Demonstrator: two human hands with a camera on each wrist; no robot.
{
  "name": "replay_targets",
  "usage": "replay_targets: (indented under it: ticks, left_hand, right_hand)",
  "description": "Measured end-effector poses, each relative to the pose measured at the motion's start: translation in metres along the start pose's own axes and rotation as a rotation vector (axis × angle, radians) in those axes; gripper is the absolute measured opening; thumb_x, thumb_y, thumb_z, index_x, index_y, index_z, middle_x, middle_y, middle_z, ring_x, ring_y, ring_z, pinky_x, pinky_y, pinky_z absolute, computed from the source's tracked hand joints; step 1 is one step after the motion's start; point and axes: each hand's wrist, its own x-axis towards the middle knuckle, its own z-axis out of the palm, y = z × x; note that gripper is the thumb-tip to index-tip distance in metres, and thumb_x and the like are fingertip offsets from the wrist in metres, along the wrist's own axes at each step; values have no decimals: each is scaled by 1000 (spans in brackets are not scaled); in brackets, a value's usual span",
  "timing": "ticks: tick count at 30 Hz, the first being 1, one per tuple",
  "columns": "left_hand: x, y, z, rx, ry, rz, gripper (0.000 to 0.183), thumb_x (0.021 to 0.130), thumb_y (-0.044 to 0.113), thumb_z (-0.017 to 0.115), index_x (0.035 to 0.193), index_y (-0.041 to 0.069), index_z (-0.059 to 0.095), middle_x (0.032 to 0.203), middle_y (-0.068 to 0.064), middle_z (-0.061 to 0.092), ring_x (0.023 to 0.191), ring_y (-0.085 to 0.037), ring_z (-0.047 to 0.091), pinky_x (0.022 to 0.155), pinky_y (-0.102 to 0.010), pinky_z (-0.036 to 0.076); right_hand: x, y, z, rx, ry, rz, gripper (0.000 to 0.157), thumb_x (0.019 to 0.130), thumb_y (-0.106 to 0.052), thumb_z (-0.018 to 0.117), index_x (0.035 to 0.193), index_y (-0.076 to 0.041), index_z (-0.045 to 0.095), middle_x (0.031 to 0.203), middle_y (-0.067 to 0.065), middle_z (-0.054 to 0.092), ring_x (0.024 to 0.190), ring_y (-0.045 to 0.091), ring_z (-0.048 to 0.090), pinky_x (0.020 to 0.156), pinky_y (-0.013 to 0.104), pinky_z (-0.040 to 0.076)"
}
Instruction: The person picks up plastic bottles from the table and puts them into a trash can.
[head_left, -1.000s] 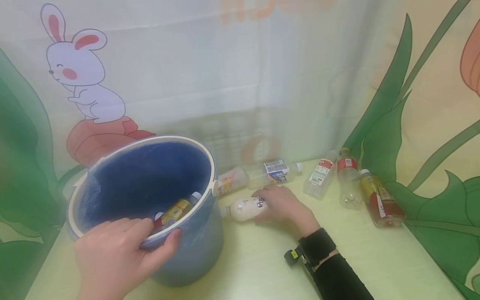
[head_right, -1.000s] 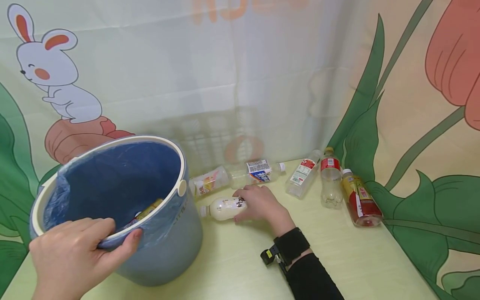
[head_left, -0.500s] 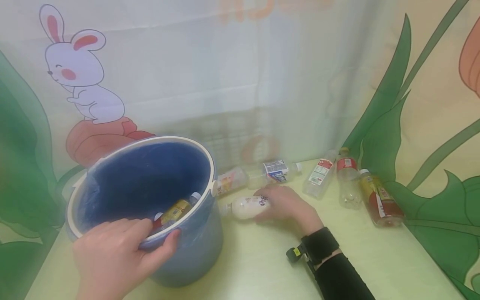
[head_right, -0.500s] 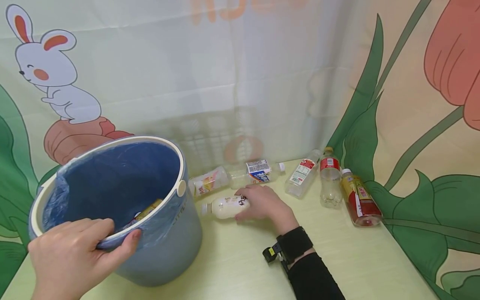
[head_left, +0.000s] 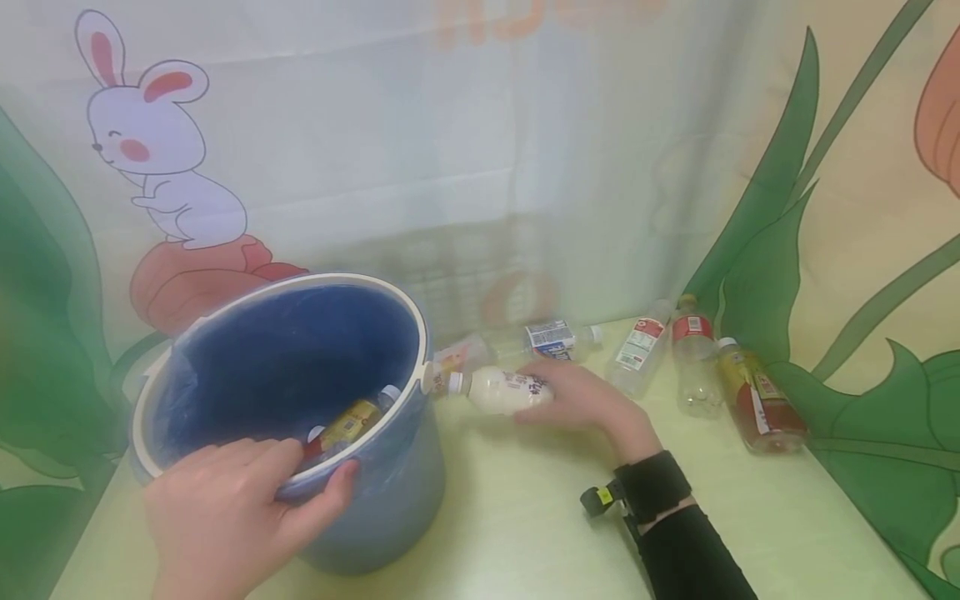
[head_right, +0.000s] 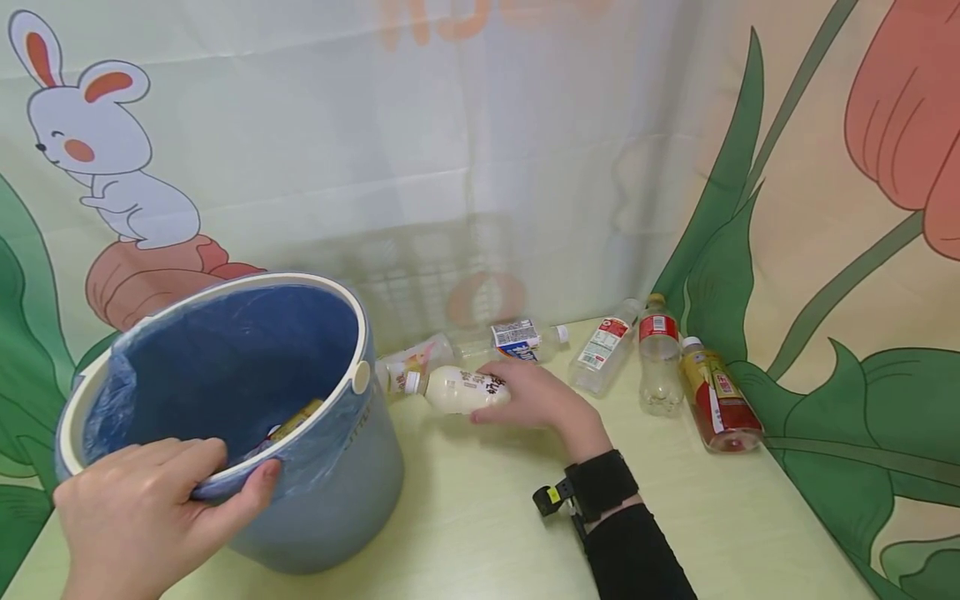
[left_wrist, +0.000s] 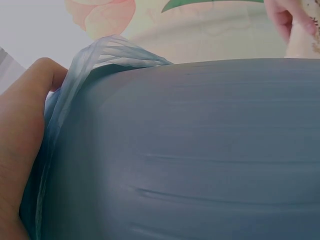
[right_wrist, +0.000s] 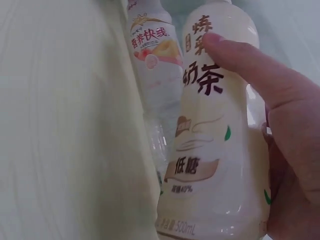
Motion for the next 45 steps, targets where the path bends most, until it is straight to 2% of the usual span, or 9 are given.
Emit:
replay_targets:
  ticks: [7,14,20,27,30,37,45]
  left_hand:
    - [0,0,-1,-2,-4,-2,58,97,66,53,59,22,45,53,6,41,41,-22,40,43,-31,17]
    - [0,1,-1,-5,34,7,57,97,64,54,59,22,45,53,6,40,40,-22,39,43,-31,17]
    - [0,1,-1,-9,62,16,57,97,62,55,59,22,43,53,7,38,40,-21,37,43,-31,16]
    - [3,3,1,-10,69,12,57,97,62,55,60,22,40,53,8,36,40,-20,34,44,-29,14]
    - [3,3,2,-7,51,8,57,97,63,54,60,22,40,53,7,36,41,-20,35,45,-30,15]
    - [2,3,2,-6,28,-1,59,97,64,53,59,22,39,53,7,36,41,-21,36,45,-30,15]
    - [2,0,0,-5,4,-2,60,98,66,52,59,21,39,53,6,36,41,-21,35,46,-30,15]
  right_hand:
    - [-7,-10,-14,43,49,5,76,91,-65,80,150,-21,62,127,-1,68,108,19,62,96,45,52]
    - [-13,-23,-27,96,126,-14,54,97,-58,78,135,-22,65,102,-1,64,90,20,61,78,42,53]
    - [-16,-38,-40,119,219,-49,54,98,-52,79,137,-18,65,109,-1,66,93,21,61,78,42,55]
    - [-29,-64,-52,144,321,33,66,98,-54,77,145,-13,58,119,3,65,95,24,63,77,42,56]
    - [-33,-74,-59,139,355,37,67,99,-55,76,147,-12,57,121,5,64,96,25,63,78,43,55]
    - [-24,-102,-88,110,388,-93,64,97,-47,81,148,-14,58,121,3,65,97,24,62,79,44,54]
    - [4,-144,-123,-20,381,-246,67,94,-42,86,147,-11,60,127,6,65,105,22,60,84,41,53]
